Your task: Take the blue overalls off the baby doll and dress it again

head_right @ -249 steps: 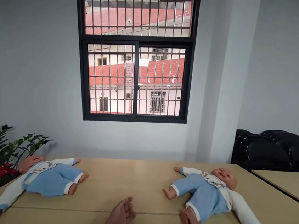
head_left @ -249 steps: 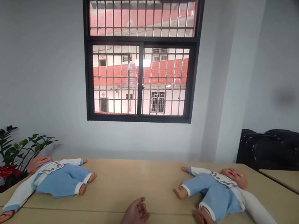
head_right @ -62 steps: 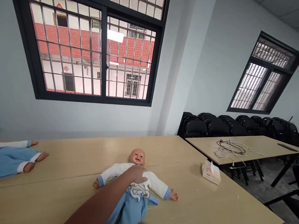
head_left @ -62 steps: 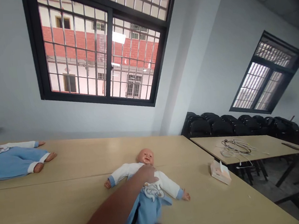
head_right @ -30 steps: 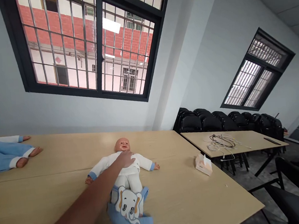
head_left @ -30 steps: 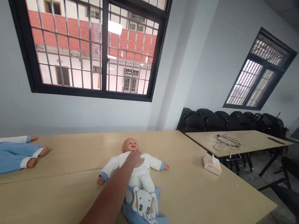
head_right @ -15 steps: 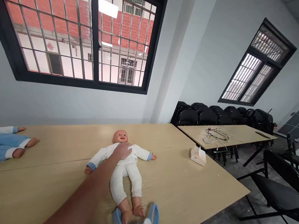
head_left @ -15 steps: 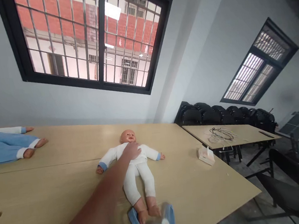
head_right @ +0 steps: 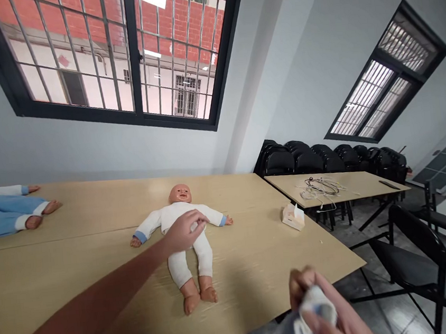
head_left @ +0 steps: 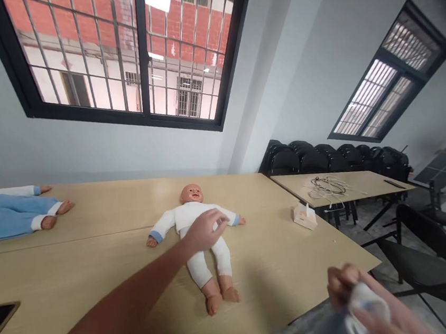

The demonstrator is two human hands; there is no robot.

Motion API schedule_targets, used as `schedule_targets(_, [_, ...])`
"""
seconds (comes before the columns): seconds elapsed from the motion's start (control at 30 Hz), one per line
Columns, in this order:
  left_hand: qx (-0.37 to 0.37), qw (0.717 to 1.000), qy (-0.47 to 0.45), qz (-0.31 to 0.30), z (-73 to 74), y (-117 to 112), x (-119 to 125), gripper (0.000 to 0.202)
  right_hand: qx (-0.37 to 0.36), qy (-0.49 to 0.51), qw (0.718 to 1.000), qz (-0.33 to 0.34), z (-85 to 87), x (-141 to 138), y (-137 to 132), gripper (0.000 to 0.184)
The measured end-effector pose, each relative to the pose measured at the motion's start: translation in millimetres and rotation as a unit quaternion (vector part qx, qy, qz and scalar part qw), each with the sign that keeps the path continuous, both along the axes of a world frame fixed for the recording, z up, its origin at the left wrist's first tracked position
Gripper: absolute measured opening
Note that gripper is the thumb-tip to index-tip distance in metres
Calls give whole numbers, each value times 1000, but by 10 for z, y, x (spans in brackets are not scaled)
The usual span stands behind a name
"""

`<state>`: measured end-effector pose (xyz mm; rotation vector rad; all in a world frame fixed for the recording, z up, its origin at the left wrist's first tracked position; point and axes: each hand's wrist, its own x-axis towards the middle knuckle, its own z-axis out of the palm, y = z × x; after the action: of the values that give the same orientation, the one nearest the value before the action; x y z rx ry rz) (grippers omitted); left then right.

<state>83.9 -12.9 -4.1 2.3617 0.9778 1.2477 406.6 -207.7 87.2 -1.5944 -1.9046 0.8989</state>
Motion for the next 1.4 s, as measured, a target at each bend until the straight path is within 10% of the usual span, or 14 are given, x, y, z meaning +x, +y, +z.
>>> schedule_targets(0.17, [133,983,-29,-122,-40,-1277,33,34,8,63,996,-68,641,-669,551,26])
schedule_targets(0.27, [102,994,-21,-13,-166,-1511,16,80,14,73,997,-23,884,-1021,885,28])
schedule_targets(0.43, [-27,996,18,85,-35,-824,-377,18,76,79,986,124,1163,-1322,1436,18])
schedule_targets(0.67, [-20,986,30,161,512,-231,-661,65,186,86,968,146,1523,-1535,1977,15])
schedule_targets(0.77, [-67,981,21,179,498,-109,-764,31,113,33,978,173,1504,-1418,2033,16])
schedule_targets(0.9, [-192,971,-86,116,541,111,-1131,37,-46,-91,972,210,1341,-1115,2173,10])
schedule_targets(1.07, [-176,967,-95,156,728,193,-1272,40,39,-5,992,122,1210,-1007,2505,16])
schedule_targets(1.3, [-73,993,82,49,130,179,-470,105,-9,25,982,188,1278,-1186,2530,17])
schedule_targets(1.4, [-94,990,96,47,-75,328,-282,99,-4,30,982,186,1302,-1191,2500,18])
